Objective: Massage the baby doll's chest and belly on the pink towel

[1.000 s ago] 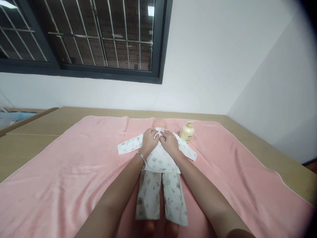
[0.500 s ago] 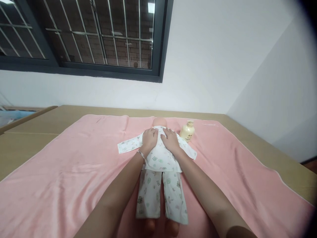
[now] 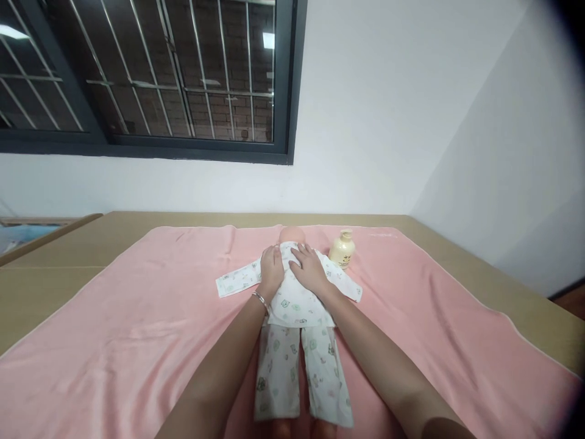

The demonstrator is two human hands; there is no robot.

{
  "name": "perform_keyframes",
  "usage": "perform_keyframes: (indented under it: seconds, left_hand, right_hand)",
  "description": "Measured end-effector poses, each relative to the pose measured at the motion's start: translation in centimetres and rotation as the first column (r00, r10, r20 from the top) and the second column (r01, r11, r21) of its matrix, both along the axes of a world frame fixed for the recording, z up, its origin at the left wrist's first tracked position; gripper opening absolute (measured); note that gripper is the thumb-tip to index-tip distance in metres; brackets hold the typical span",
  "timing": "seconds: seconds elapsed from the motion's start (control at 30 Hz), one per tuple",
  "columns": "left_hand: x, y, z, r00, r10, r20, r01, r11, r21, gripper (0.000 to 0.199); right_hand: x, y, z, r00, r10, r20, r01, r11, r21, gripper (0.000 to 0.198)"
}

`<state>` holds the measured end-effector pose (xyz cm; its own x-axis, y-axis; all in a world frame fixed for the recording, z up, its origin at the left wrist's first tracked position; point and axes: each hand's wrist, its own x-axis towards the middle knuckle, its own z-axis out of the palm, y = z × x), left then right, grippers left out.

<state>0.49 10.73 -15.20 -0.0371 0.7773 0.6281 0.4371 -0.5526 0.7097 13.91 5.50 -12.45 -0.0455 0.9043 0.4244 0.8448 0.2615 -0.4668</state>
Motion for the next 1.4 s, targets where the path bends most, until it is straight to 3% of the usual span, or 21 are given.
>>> perform_keyframes:
  seconds: [0.07, 0.23, 0.43, 0.53, 0.63, 0.8, 0.97, 1.07, 1.13, 1.23, 1.33, 1.4]
  left_hand:
    - [0.0, 0.0, 0.0, 1.0, -0.004, 0.009, 0.004, 1.0, -0.011, 0.05]
    - [0.0, 0.0, 0.2, 1.0, -0.021, 0.004, 0.021, 1.0, -0.017, 0.048]
    - [-0.2, -0.3, 0.4, 1.0, -0.023, -0.005, 0.022, 0.999, -0.039, 0.046]
    - [-0.1, -0.4, 0.5, 0.999, -0.014, -0.03, 0.012, 0.998, -0.066, 0.047]
    - [0.0, -0.5, 0.6, 0.997, -0.004, -0.076, -0.002, 0.996, -0.087, 0.046]
    - [0.0, -0.4, 0.9, 0.985, 0.043, -0.169, -0.07, 0.984, -0.162, 0.034]
    - [0.1, -0.7, 2.4, 0.952, 0.009, -0.307, -0.071, 0.979, -0.192, 0.029]
    - [1.2, -2.1, 3.7, 0.921, -0.016, -0.389, -0.063, 0.979, -0.192, 0.021]
    - [2.4, -3.7, 4.3, 0.909, -0.046, -0.414, -0.03, 0.984, -0.176, 0.018]
    - [4.9, -6.4, 4.9, 0.93, -0.232, -0.286, 0.159, 0.953, -0.256, 0.019]
    - [7.5, -7.9, 5.9, 0.901, -0.423, 0.098, 0.424, 0.812, -0.402, 0.02]
    - [9.0, -8.0, 7.0, 0.809, -0.421, 0.41, 0.579, 0.688, -0.437, 0.023]
  right_hand:
    - [-0.2, -0.1, 0.3, 1.0, -0.018, -0.014, 0.018, 1.0, 0.0, 0.045]
    - [-1.0, -1.2, 1.3, 0.998, -0.059, 0.036, 0.054, 0.99, 0.133, 0.048]
    - [-1.6, -1.5, 1.2, 0.991, 0.058, 0.119, -0.046, 0.993, -0.104, 0.049]
    - [-1.1, -1.5, 1.7, 0.994, 0.086, 0.074, -0.08, 0.994, -0.07, 0.05]
    - [-1.0, -1.4, 1.7, 0.997, 0.022, 0.073, -0.02, 0.999, -0.028, 0.051]
    - [-0.7, -1.2, 1.8, 0.98, 0.078, 0.185, -0.04, 0.978, -0.203, 0.053]
    - [1.4, -3.6, 5.7, 0.953, 0.221, 0.206, -0.152, 0.939, -0.309, 0.062]
    - [3.3, -5.7, 8.8, 0.969, 0.192, 0.155, -0.145, 0.951, -0.271, 0.061]
    - [5.0, -6.7, 10.3, 0.98, 0.112, 0.163, -0.075, 0.973, -0.217, 0.062]
    - [7.7, -7.0, 11.2, 0.966, -0.103, 0.238, 0.134, 0.984, -0.119, 0.063]
    - [10.2, -6.3, 10.9, 0.938, -0.221, 0.267, 0.251, 0.964, -0.085, 0.064]
    - [11.3, -5.6, 10.4, 0.939, -0.231, 0.254, 0.264, 0.959, -0.106, 0.064]
